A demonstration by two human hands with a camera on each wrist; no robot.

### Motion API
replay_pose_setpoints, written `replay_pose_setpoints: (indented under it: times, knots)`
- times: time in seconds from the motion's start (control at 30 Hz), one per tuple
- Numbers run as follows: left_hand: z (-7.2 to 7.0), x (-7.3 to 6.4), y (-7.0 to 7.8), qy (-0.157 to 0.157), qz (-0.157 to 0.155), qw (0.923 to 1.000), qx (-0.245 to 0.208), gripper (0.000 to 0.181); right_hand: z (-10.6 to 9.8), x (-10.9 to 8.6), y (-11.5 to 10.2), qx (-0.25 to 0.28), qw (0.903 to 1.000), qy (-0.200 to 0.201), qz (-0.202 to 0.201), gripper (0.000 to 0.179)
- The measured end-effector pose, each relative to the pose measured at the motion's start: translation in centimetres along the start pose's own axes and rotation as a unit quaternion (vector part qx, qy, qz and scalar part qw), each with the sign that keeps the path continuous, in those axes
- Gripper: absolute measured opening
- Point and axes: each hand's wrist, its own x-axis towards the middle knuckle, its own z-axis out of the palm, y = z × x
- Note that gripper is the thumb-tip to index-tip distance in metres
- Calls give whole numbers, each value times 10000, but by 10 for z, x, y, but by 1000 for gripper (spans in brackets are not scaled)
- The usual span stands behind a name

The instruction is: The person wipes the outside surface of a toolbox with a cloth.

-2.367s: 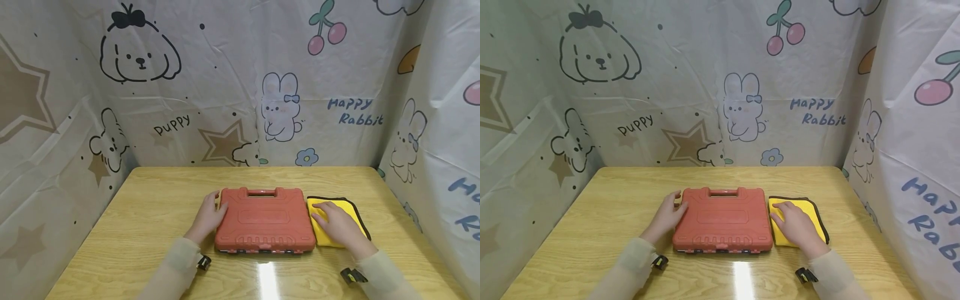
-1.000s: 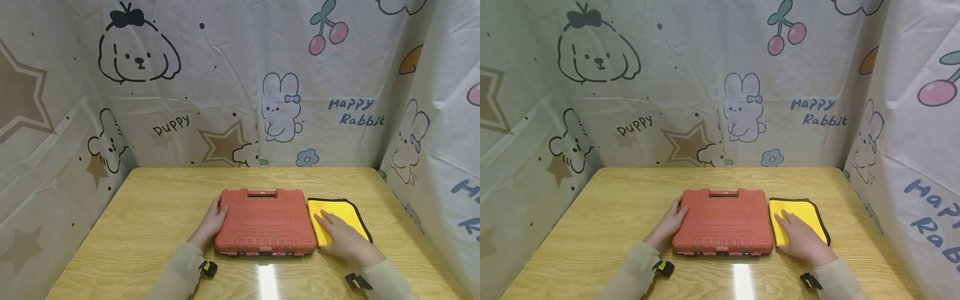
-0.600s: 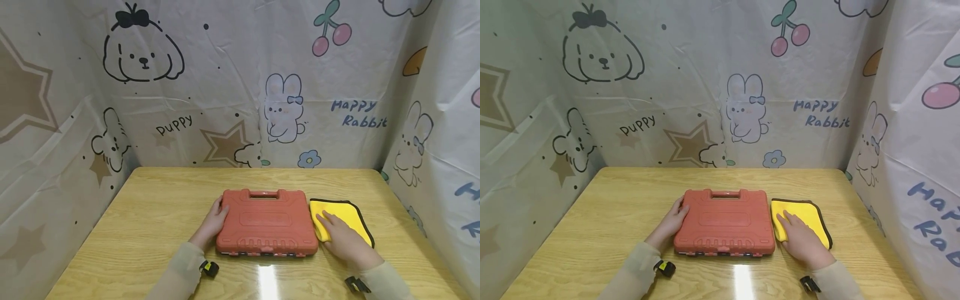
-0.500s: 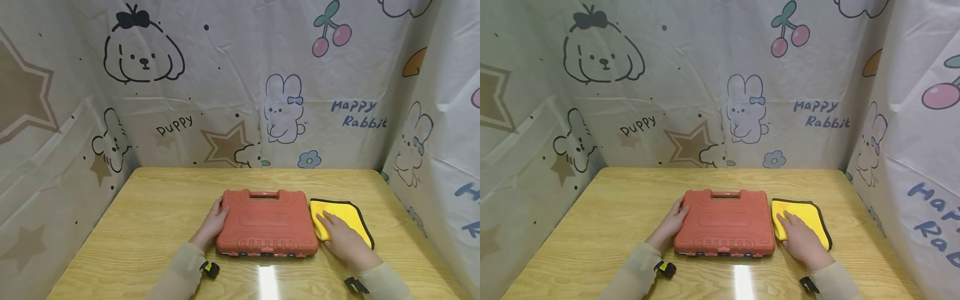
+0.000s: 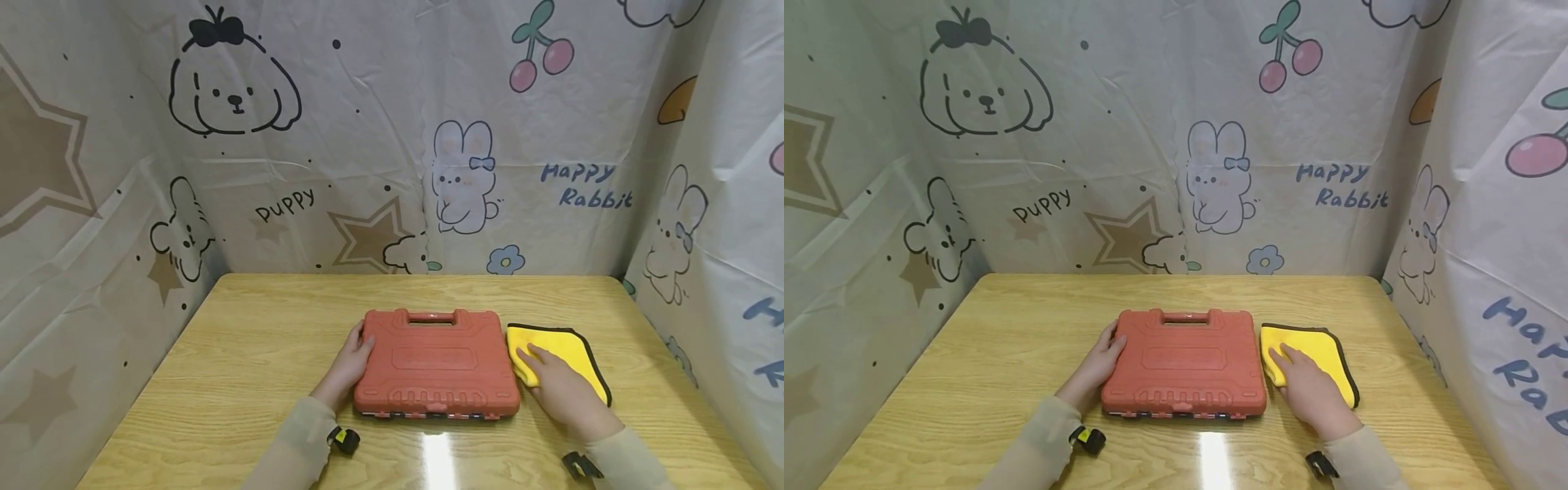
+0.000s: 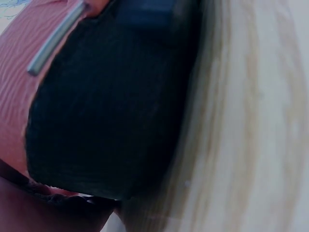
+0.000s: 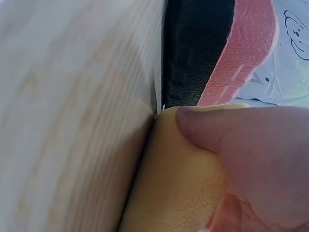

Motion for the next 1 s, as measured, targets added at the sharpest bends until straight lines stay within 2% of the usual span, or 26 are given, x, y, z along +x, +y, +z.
replay_pose_setpoints:
  times: [0.2,0.33,0.5,0.6,0.8,1.0]
  knots:
    - [-1,1,-1,-46,-45,10000,35,63,1,0,2,-42,9999,116,-42,62]
    - [-1,1,-1,-25,-72,10000,22,63,1,1,2,5,10000,18,22,61]
    - [0,1,-1,-45,-91,9999,20,63,0,2,1,240,9996,-133,101,60]
    - [0,1,-1,-58,-93,9999,29,63,-3,1,1,384,9992,-92,1,57]
    - [-1,0,0,-83,-60,9999,71,64,-7,0,6,732,9972,-139,43,53]
    - [-2,0,0,-51,-19,9999,146,64,-6,3,12,939,9955,-38,-144,46]
